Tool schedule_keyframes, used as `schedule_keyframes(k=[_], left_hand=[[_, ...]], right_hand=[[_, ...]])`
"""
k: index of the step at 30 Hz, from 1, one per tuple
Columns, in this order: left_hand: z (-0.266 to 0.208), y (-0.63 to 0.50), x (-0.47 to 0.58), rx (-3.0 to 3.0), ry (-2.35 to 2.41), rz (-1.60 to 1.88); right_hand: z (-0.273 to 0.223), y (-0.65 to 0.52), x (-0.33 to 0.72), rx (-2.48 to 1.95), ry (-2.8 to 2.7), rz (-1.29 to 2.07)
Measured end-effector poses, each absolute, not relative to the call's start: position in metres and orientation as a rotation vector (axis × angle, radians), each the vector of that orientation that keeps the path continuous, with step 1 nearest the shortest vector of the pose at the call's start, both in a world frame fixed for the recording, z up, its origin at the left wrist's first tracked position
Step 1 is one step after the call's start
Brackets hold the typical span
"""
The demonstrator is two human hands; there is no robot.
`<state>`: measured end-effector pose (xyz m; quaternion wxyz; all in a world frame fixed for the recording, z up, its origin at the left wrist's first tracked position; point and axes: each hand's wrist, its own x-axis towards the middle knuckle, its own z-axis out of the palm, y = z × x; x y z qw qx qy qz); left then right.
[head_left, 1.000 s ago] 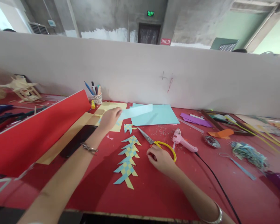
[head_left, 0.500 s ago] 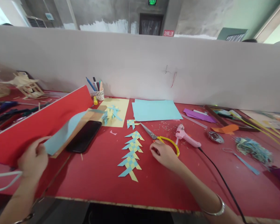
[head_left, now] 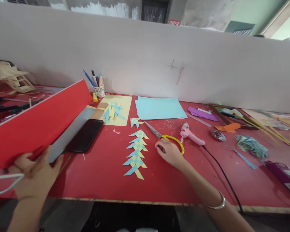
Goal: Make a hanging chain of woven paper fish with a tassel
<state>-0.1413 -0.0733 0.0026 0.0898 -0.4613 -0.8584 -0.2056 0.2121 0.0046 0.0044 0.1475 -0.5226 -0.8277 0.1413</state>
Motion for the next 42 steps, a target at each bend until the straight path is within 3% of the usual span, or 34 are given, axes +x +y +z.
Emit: schedule_keyframes(k=[3, 6, 9, 12, 17, 27, 42], left_hand=[[0.003, -0.074, -0.130, -1.452, -2.359, -0.519], [0.002, -0.071, -0.106, -1.984, -2.136, -0.574], [-0.002, -0.066, -0.077, -2.627, -1.827, -0.418], [-0.003, -0.062, -0.051, -2.889, -1.660, -0.292], [-0.001, -0.053, -0.034, -2.993, -1.604, -0.297], [-0.009, -0.050, -0.028, -3.045, -1.556, -0.248], [-0.008, -0.049, -0.029, -3.074, -1.614, -0.310]], right_hand=[[0.003, 0.006, 0.212, -1.490, -2.386, 0.366], [0.004, 0.006, 0.212, -1.470, -2.394, 0.335], [0.007, 0.000, 0.209, -1.459, -2.388, 0.298], [0.009, -0.013, 0.201, -1.320, -2.393, 0.248], [0.004, -0.027, 0.187, -1.010, -2.501, 0.315], [-0.007, -0.025, 0.181, -0.944, -2.500, 0.446], [-0.003, -0.022, 0.170, -1.063, -2.877, 0.118]])
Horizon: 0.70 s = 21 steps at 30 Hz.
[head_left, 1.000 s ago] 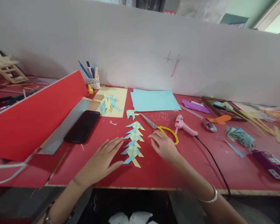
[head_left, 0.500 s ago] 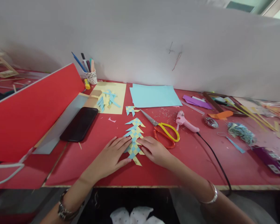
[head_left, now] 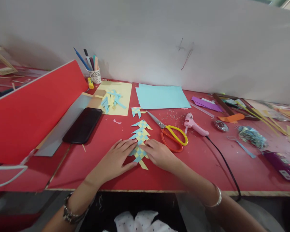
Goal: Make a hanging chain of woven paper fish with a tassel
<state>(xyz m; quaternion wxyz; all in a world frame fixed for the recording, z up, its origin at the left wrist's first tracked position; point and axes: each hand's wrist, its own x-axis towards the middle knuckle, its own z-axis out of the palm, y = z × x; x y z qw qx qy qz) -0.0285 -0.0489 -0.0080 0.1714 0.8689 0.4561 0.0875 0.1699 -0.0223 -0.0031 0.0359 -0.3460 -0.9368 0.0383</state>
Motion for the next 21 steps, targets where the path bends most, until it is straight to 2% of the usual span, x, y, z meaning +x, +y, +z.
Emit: schedule_keyframes(k=[5, 11, 21], left_hand=[[-0.009, -0.049, -0.028, 2.472, 1.305, 0.264], [-0.012, -0.049, -0.029, 2.498, 1.308, 0.279], [-0.014, -0.052, -0.024, 2.392, 1.443, 0.380]], right_hand=[[-0.005, -0.022, 0.173, -0.998, -2.797, 0.164], [-0.002, -0.025, 0.172, -1.014, -2.899, -0.027], [0.015, -0.024, 0.180, -1.280, -2.646, 0.262]])
